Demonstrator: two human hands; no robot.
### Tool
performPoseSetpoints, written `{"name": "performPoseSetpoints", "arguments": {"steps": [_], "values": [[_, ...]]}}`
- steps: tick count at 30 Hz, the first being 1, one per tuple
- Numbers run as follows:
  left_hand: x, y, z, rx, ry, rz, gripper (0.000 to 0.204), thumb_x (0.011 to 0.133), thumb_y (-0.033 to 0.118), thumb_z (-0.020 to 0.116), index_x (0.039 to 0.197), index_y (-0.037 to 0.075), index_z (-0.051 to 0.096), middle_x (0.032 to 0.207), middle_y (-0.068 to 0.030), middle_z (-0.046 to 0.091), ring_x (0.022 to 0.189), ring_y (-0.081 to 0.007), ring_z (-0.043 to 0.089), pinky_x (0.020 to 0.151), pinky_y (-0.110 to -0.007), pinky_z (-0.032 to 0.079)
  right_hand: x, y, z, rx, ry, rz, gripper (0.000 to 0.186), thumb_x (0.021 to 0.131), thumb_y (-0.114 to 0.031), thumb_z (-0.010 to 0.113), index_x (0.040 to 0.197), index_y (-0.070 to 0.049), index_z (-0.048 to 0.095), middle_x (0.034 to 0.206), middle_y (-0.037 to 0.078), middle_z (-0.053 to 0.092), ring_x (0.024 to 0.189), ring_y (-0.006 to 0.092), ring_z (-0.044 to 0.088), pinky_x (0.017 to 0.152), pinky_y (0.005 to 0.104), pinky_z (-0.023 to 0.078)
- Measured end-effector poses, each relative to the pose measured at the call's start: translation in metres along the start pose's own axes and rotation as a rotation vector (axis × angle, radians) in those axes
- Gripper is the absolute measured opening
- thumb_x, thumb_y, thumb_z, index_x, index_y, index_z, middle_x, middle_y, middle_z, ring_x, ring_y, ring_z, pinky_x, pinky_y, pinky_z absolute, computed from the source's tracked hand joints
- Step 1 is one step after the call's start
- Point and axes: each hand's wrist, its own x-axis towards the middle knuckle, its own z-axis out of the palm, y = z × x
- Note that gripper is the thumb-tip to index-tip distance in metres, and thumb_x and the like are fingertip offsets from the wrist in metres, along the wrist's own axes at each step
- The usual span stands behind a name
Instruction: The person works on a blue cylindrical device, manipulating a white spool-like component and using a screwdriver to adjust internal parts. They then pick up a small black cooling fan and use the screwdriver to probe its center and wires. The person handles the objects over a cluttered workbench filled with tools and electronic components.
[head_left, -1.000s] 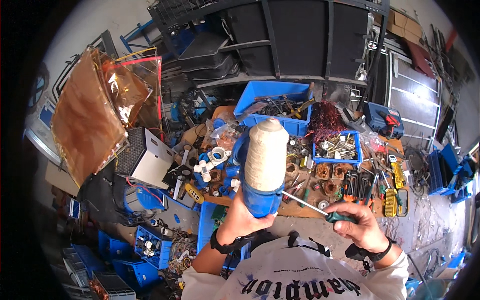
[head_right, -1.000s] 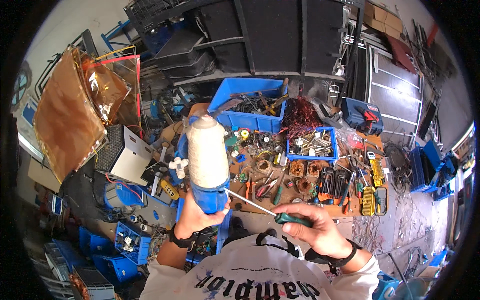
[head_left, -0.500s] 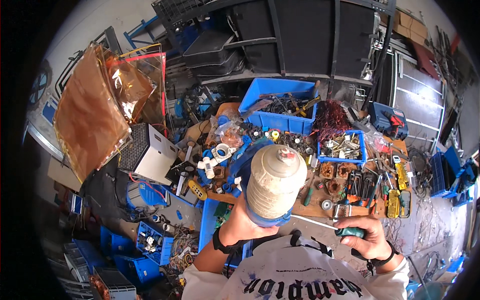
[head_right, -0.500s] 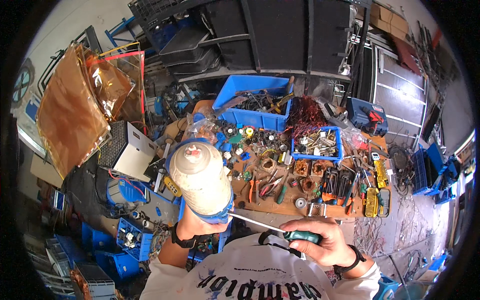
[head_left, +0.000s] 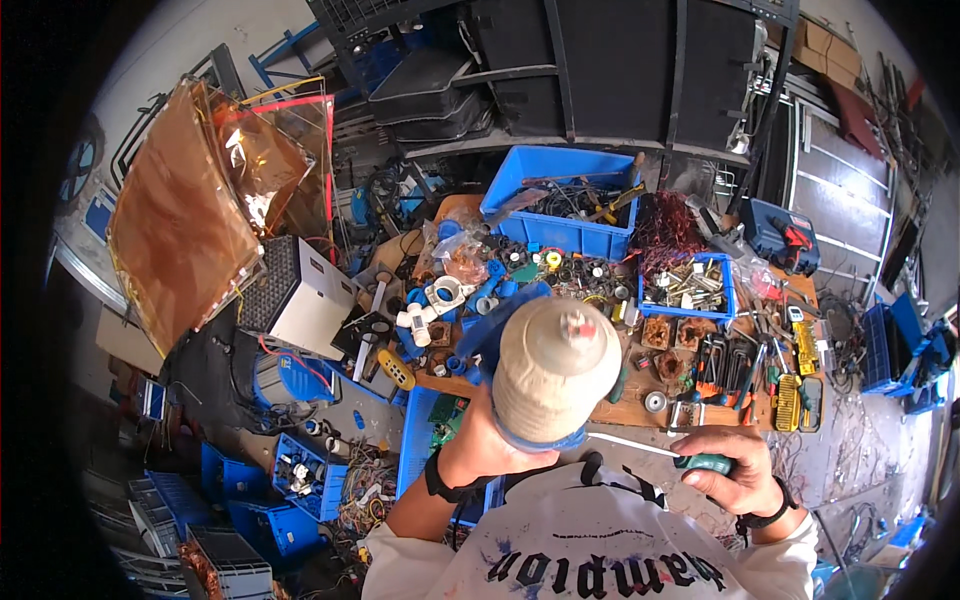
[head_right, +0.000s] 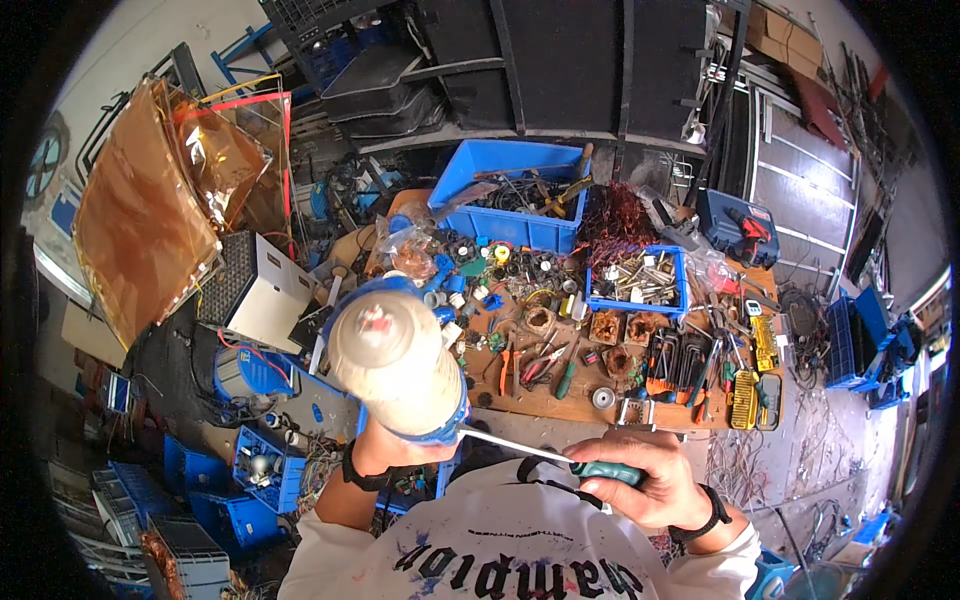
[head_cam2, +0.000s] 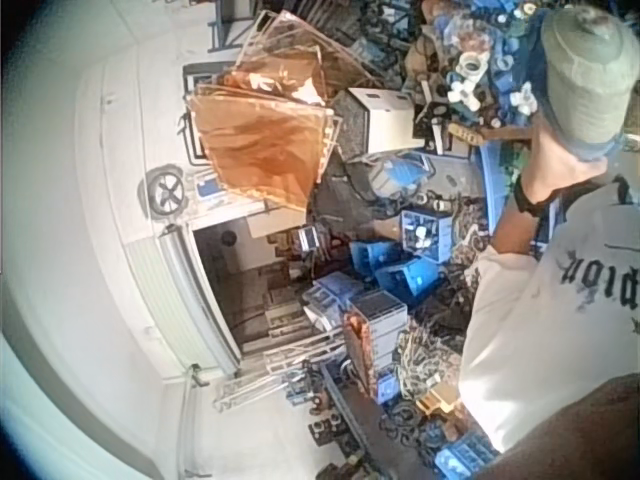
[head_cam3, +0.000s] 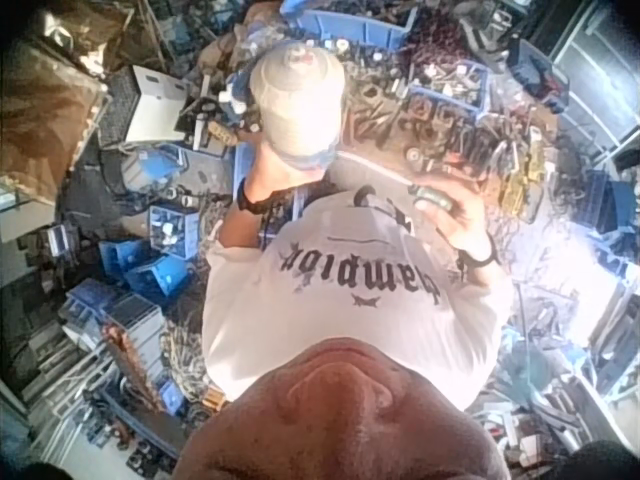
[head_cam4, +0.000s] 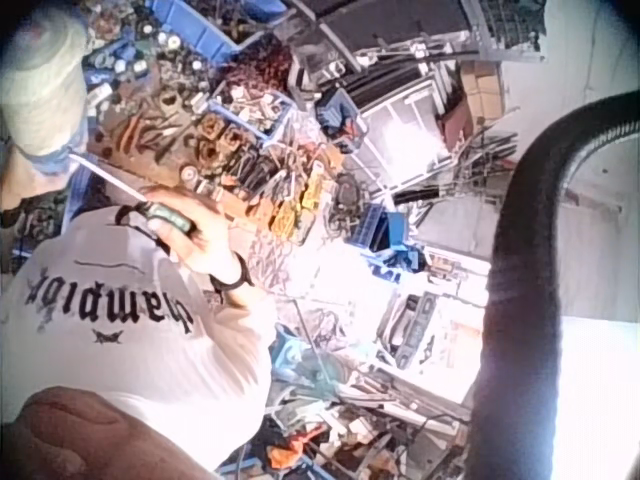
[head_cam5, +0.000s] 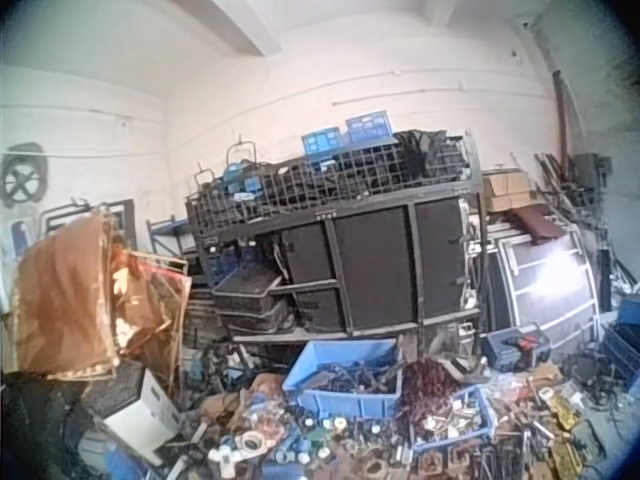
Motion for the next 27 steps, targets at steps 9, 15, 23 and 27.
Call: {"name": "performPoseSetpoints", "arguments": {"steps": [9,15,23,27], "values": [[-0.003,0.003,0.012,-0.069,0.126,-0.163,0.063,0.068,0.005,0.084,0.122,-0.001,0.052,0.098,-0.0091,0.07,0.086,-0.0167,0.07,0.081,-0.034,0.057,0.004,-0.009,-0.001,-0.261,0.01,-0.031,0.028,0.081,-0.003,0.077,0.109,-0.002,0.072,0.1,0.011,0.075,0.08,0.022,0.071,0.071,0.0304,0.056],[-0.006,0.0,0.018,-0.119,0.099,-0.204,0.058,0.069,0.002,0.082,0.119,-0.001,0.053,0.093,-0.0096,0.07,0.083,-0.0166,0.069,0.076,-0.033,0.058,-0.001,-0.009,0.008,0.059,0.056,0.118,0.029,0.087,-0.005,0.075,0.115,-0.001,0.069,0.105,0.009,0.074,0.087,0.0153,0.069,0.076,0.0285,0.054],[-0.008,-0.004,0.02,-0.178,0.101,-0.175,0.054,0.071,0.002,0.08,0.117,-0.002,0.053,0.094,-0.0107,0.068,0.084,-0.0171,0.067,0.075,-0.033,0.057,-0.001,-0.005,0.006,0.597,-0.01,0.486,0.034,0.093,-0.01,0.071,0.125,-0.002,0.064,0.094,0.0,0.066,0.073,0.0056,0.054,0.062,0.0205,0.043],[-0.008,-0.007,0.019,-0.153,0.089,-0.189,0.055,0.071,0.0,0.08,0.118,-0.002,0.052,0.096,-0.0106,0.067,0.085,-0.0171,0.067,0.075,-0.033,0.057,0.001,-0.003,0.005,0.757,-0.026,0.536,0.037,0.095,-0.012,0.068,0.129,-0.001,0.06,0.081,0.0,0.06,0.064,0.0041,0.046,0.052,0.0196,0.031]]}}
